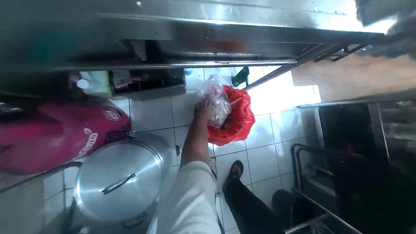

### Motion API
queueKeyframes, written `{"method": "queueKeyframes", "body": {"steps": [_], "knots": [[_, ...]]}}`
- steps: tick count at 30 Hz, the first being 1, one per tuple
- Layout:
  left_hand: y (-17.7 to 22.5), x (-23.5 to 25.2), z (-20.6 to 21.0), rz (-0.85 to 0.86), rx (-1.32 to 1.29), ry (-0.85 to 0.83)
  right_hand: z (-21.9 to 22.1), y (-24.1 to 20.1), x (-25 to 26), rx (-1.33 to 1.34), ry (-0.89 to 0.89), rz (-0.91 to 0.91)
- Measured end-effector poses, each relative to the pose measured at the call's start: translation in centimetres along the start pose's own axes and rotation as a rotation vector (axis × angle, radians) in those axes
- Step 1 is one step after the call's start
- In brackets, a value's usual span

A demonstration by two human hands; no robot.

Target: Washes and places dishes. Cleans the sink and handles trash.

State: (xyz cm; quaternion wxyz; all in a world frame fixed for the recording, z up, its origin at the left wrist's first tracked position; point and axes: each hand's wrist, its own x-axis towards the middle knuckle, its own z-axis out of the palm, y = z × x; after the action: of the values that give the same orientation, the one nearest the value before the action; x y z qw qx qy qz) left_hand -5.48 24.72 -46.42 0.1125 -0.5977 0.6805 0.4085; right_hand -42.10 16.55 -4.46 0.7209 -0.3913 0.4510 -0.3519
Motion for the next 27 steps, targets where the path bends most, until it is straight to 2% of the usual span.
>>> {"method": "queueKeyframes", "body": {"steps": [3,4,8,11,14,16,20,23,25,27], "knots": [[-2.1,1.2,1.2,-0.024,-0.011,0.033,8.0,7.0,-3.2,-0.328,0.510,0.128],[-2.6,1.7,1.5,-0.012,-0.004,0.049,8.3,9.9,-3.3,-0.365,0.576,0.142],[-3.1,1.7,2.0,0.057,-0.008,0.112,5.8,25.4,-0.9,-0.545,0.522,0.275],[-3.7,1.1,1.9,0.079,-0.013,0.068,3.6,38.0,2.6,-0.879,0.428,0.377],[-4.8,0.9,2.5,0.085,-0.006,0.045,3.2,45.9,5.0,-1.139,0.249,0.413],[-5.8,0.5,3.1,0.090,-0.010,0.063,3.0,48.8,6.0,-1.282,0.106,0.326],[-6.7,-0.4,4.1,0.103,-0.048,0.102,2.6,51.2,7.0,-1.525,-0.103,-0.011],[-6.7,-0.7,4.7,0.083,-0.075,0.132,2.1,51.9,7.3,-1.658,-0.398,0.046],[-6.3,-0.9,4.9,0.063,-0.100,0.134,2.2,51.2,7.6,-1.683,-0.388,0.024],[-6.0,-1.5,5.0,0.051,-0.116,0.124,3.2,50.4,7.5,-1.726,-0.410,0.112]]}}
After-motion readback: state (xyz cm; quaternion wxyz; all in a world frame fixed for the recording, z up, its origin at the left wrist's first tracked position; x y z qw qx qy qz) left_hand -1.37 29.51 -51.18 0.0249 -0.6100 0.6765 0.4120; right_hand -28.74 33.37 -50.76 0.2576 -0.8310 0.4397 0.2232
